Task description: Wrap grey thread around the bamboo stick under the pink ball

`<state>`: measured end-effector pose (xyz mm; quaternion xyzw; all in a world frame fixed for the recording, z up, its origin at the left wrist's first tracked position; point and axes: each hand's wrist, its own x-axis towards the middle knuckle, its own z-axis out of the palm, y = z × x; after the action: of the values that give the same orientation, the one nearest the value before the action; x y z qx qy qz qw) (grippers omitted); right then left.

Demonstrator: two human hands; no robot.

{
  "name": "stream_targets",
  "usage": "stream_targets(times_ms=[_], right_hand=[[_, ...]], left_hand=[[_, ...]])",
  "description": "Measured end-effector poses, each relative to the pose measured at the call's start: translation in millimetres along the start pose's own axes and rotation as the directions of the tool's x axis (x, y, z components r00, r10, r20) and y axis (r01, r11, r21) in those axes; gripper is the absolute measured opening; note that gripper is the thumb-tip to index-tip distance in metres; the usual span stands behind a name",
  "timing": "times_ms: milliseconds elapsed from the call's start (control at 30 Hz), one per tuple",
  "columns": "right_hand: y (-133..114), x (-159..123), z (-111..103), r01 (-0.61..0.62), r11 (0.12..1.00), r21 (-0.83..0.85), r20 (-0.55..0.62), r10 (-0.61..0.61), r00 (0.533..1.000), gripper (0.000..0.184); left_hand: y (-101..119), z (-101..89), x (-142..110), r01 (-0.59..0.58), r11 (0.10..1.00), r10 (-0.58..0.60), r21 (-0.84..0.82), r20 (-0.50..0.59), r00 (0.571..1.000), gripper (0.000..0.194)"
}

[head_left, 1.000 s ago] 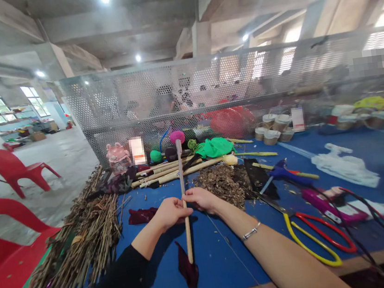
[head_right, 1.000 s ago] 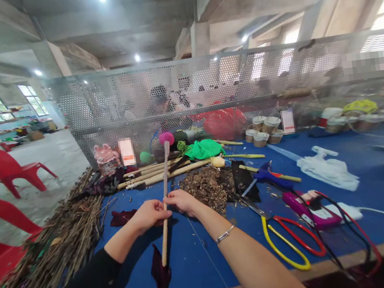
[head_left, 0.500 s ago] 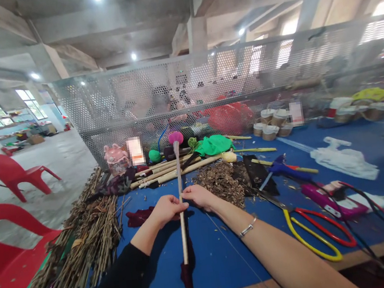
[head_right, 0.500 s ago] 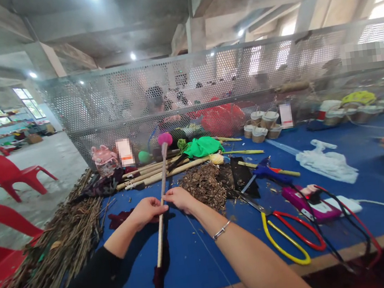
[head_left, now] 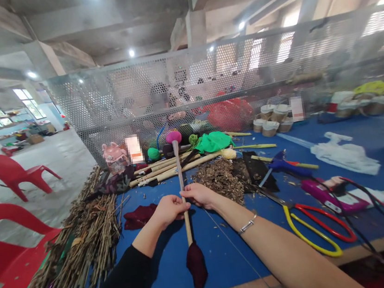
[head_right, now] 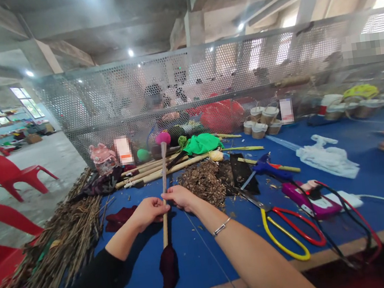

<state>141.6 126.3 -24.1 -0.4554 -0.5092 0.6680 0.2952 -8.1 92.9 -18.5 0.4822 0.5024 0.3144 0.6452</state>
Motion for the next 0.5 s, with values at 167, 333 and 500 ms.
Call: stream_targets(times_ms=[167, 333, 500], right_hand=[[0.9, 0.2, 2.6, -0.006, 1.0, 0.001, 0.024, 0.006, 1.0, 0.019], [5.9, 6.4, 8.7, 0.005, 0.999, -0.035, -0.054, -0.007, 0.999, 0.023], [-0.2, -1.3, 2.1, -0.01, 1.0, -0.011, 0.037, 0.01, 0.999, 0.023]], left_hand=[[2.2, 1.9, -4.9, 0.036, 0.999, -0.032, -0.033, 0.099, 0.995, 0.039], [-3.3, 0.3, -4.4, -0.021, 1.0, 0.021, 0.004, -0.008, 1.0, 0.038], [0.4, 4.7, -9.2, 0.009, 0.999, -0.007, -0.036, 0.054, 0.999, 0.034]])
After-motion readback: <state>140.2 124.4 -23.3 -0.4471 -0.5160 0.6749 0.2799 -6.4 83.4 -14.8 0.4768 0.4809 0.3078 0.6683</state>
